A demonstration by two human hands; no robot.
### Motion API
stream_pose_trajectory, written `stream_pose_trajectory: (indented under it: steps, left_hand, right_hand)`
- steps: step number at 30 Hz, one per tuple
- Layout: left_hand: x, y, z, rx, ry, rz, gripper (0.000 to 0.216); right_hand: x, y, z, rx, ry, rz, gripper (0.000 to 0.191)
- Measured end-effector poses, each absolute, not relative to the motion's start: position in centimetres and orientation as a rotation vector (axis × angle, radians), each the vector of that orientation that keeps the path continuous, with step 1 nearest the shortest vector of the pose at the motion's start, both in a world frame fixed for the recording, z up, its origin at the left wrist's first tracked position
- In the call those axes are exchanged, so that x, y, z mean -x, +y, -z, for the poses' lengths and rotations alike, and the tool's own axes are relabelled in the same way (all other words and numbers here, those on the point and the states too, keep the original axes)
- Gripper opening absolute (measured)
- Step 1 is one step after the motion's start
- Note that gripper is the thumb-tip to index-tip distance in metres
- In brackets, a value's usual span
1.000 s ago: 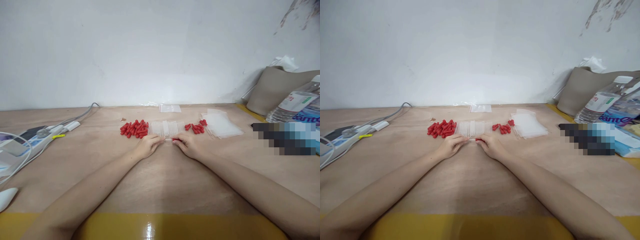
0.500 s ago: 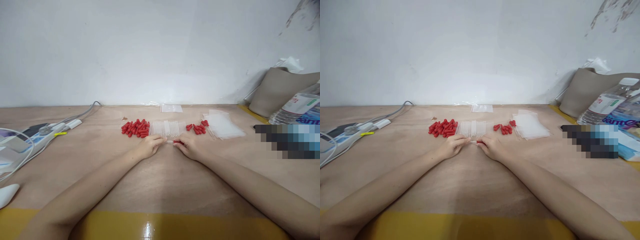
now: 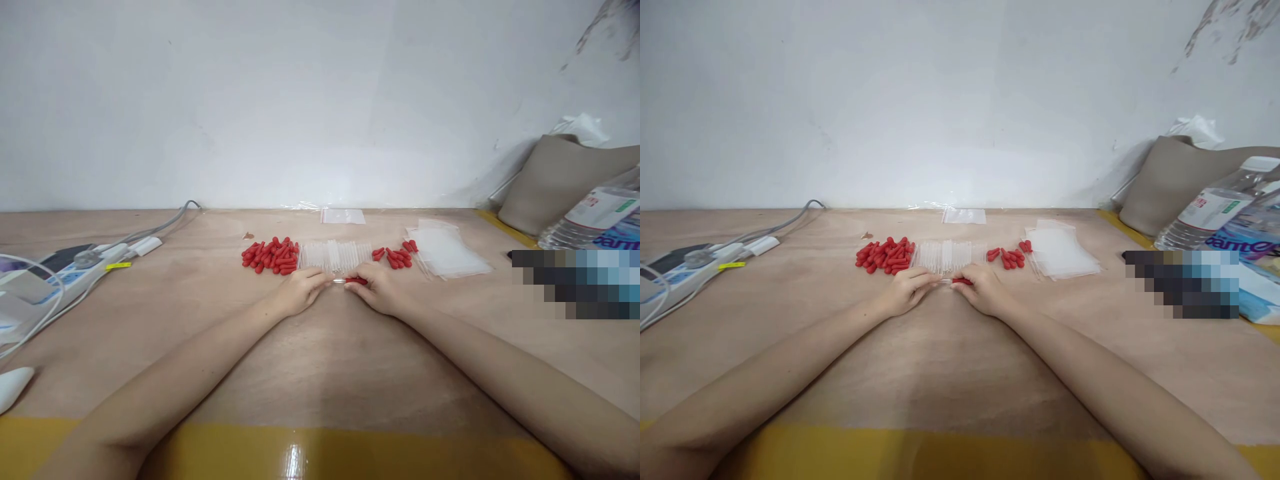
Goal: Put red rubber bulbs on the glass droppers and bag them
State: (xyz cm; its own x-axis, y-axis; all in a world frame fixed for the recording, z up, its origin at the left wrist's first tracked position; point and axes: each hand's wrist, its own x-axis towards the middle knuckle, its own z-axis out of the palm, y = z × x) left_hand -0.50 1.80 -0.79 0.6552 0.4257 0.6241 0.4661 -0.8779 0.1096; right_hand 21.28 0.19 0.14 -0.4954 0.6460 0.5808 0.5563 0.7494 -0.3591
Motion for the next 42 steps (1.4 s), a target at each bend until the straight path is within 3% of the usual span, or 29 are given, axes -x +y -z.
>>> stream_pose_trajectory:
  steps: [11,28,31,35,38,42]
  left_hand:
    - [0.4,1.6,0.5,2.552,-0.724,0.951,0.023]
    - [0.0,1.5,0.7,2.626,-0.657,0.952,0.025]
    - [-0.3,1.3,0.7,2.632,-0.726,0.981,0.023]
    - [-0.3,1.2,0.4,2.652,-0.773,1.035,0.021]
    - [0.1,1.1,-0.1,2.619,-0.839,1.078,0.027]
    - [0.7,1.2,-0.3,2.534,-1.043,1.059,0.036]
  right_hand:
    - [-21.6,0.4,0.2,0.871,-2.301,0.213,0.021]
    - [-21.2,0.5,0.1,0.8,-2.339,0.201,0.022]
    - [-21.2,0.7,0.1,0.814,-2.292,0.042,0.02]
    - [-21.1,0.9,0.4,0.837,-2.0,-0.486,0.015]
    - [-21.3,1.2,0.0,0.873,-1.74,-0.752,0.022]
    - [-23.7,2.8,-1.9,0.928,-1.552,-0.873,0.038]
